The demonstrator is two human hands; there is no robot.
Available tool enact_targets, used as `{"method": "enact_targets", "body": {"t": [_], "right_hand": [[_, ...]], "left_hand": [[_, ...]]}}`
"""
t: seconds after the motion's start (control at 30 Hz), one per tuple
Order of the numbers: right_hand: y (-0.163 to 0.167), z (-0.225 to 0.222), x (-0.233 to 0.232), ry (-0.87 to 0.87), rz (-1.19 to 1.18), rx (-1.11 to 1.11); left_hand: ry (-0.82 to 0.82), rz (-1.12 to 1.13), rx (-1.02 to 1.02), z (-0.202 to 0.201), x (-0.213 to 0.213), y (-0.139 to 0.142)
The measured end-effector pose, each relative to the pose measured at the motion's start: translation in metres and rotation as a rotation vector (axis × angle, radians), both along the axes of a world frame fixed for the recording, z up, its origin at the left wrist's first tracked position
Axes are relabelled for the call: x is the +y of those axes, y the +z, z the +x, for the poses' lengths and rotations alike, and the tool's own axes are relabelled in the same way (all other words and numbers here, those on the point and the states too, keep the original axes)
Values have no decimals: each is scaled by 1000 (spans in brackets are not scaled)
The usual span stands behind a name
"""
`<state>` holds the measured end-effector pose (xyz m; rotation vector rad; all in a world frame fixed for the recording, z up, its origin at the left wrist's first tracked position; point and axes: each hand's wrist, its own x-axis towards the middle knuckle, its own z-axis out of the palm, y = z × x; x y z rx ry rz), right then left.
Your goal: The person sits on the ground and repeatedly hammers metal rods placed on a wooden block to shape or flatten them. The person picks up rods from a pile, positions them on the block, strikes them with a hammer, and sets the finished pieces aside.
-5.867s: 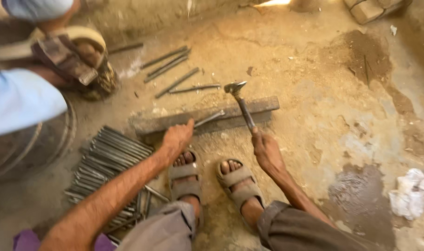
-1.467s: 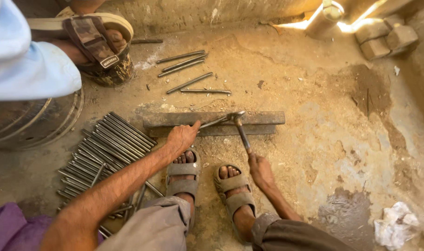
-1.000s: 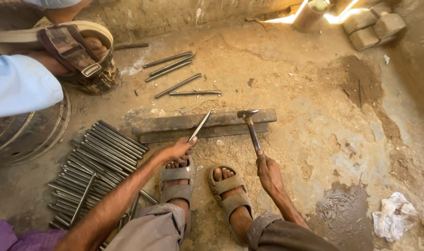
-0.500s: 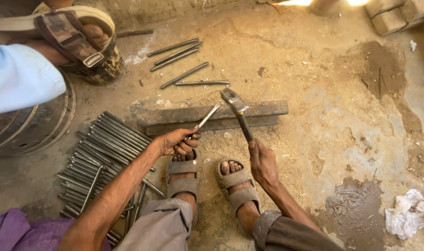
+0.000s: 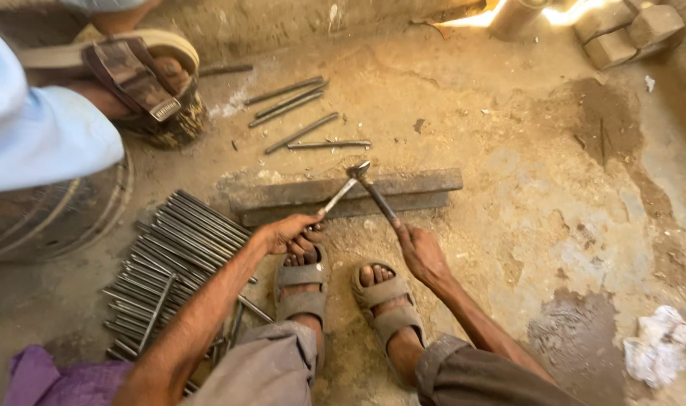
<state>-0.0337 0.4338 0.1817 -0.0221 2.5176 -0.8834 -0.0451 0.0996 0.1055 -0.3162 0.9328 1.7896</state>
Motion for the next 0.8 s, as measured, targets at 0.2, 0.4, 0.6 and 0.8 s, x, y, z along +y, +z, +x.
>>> {"method": "enact_targets", "body": {"t": [0.2, 0.4, 0.6, 0.8], "right_hand": [[-15, -1, 10, -99, -19, -115], [-28, 8, 35, -110, -150, 172], [-38, 8, 40, -114, -88, 14], [-53, 23, 42, -190, -67, 21]], "left_hand": [[38, -19, -16, 6, 7, 11], [17, -32, -3, -2, 5, 11], [26, -182, 71, 8, 15, 17], [-24, -903, 523, -50, -1, 46]]}}
